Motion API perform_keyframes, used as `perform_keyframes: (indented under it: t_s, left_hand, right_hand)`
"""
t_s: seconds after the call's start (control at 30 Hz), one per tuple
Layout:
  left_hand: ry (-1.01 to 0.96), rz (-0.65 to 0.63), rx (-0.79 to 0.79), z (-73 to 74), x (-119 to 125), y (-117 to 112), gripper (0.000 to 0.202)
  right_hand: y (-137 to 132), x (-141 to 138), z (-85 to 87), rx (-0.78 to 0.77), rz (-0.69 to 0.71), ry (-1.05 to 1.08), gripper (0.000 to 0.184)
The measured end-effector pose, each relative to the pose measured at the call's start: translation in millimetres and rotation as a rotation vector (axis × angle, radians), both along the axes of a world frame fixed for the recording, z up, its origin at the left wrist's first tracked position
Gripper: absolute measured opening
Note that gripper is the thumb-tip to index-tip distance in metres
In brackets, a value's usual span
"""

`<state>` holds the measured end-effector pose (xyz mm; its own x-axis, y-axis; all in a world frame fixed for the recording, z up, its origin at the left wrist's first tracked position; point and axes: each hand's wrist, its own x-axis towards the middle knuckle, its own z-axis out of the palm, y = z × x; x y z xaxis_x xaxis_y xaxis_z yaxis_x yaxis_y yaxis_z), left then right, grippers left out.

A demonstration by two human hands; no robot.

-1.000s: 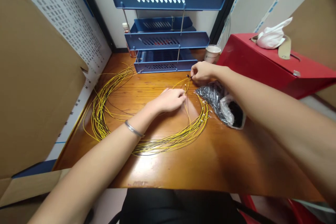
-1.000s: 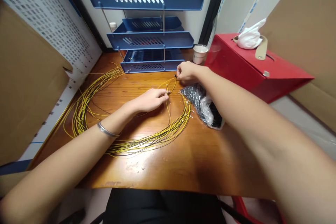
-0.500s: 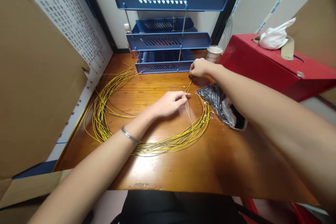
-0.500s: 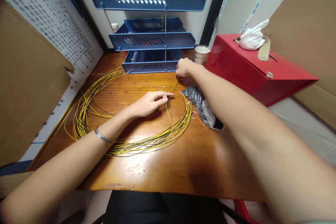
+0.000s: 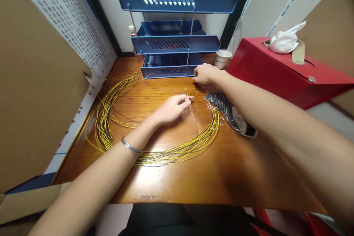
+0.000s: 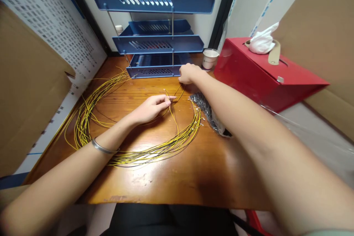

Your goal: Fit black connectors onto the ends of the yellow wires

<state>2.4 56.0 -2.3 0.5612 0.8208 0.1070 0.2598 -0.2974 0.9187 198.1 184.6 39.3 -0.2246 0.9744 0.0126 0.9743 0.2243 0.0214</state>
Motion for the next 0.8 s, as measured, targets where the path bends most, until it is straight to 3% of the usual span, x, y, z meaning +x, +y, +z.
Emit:
perform_keyframes:
  t_s: [0.13,0.3,0.5,0.63,0.8]
  left_hand:
    - [-0.02,0.066,0.004,1.2,-5,3,0.025]
    - [-0.022,0.13,0.021,5.0,-11,9,0.024]
    - [0.042,0.141,0.023,3.4,-11,5,0.026]
    - [0.226,0.151,0.091,1.8,-2,-2,0.028]
    - [0.447,0.121,0.193,3.9,14,5,0.028]
  right_hand:
    - [-14,8,3.9,0.073,-0.047,0.076,0.033]
    - [-66,12,4.8,0.231,-0.047,0.246,0.03]
    - [-127,18,-9.0,0.141,-0.036,0.276,0.023]
    - [-130,21,-10.7,0.08,-0.071,0.19,0.023]
    - [-97,18,-4.6,0.046,-0.132,0.081,0.027]
